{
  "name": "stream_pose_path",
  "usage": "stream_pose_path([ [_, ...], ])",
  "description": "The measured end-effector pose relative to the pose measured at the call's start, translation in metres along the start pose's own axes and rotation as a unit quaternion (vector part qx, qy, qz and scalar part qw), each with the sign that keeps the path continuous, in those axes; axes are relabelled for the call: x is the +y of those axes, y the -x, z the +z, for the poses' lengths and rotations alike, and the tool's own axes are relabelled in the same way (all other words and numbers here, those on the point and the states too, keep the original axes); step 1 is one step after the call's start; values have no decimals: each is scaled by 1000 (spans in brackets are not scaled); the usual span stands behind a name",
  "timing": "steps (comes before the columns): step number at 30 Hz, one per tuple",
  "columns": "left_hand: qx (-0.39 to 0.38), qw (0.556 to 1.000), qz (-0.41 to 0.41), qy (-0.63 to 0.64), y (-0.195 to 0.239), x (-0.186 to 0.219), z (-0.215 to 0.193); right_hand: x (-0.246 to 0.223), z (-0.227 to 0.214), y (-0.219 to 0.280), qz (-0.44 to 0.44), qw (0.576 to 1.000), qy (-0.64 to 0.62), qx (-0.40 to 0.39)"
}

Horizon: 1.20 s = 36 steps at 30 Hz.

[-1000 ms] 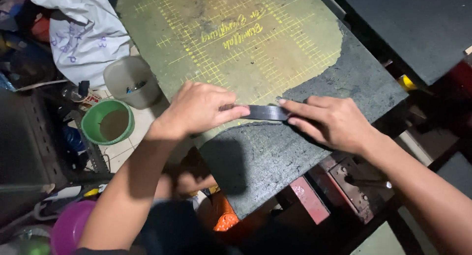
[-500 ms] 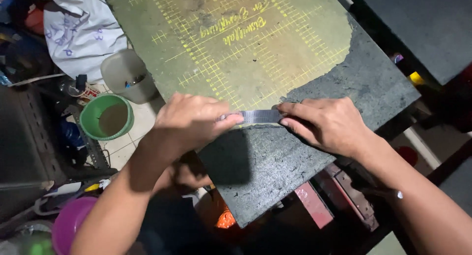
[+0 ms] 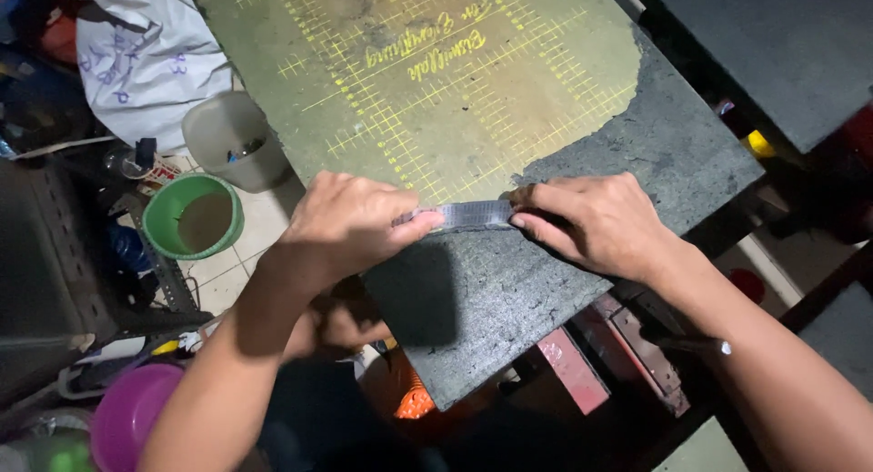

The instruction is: Using a metal ruler to measure and mark the edges of a piece of material on a workbench for preparation.

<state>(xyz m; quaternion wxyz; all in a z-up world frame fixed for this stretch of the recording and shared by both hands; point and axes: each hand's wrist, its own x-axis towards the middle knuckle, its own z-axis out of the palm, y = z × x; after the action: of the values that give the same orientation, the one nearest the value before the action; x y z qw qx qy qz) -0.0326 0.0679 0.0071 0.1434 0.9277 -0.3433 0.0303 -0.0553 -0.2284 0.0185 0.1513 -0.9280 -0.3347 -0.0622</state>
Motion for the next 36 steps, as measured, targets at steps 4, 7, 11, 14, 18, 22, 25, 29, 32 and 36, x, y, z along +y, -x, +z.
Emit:
stream_pose_path([
  [4,-11,1000,-1,2,-2,-3,-1,3,3,1,6,1000,5,-7],
  [7,-20,1000,3,-9,-2,-2,-2,1,0,1,-2,1000,-3,-7],
  [11,-41,999,-20,18,-2,-1,-6,-1,-3,-1,7,1000,4,3],
  [14,-20,999,-23,16,6,1,1,-3,5,7,19,999,-12,24],
  [18,24,1000,-10,-2,5,2,-1,8,10,11,13,998,-6,54],
  [22,29,999,-31,-23,9,3,7,10,8,4,-29,995,71,67],
  [25,49,996,-57,-55,14,7,3,11,8,-4,-61,991,76,90],
  [29,24,993,-87,-70,25,10,-2,11,15,-6,-81,990,70,90],
  [32,27,993,-94,-69,30,13,0,15,17,-8,-98,988,79,85],
  [36,9,993,-92,-69,31,20,-5,11,13,-8,-98,990,67,80],
])
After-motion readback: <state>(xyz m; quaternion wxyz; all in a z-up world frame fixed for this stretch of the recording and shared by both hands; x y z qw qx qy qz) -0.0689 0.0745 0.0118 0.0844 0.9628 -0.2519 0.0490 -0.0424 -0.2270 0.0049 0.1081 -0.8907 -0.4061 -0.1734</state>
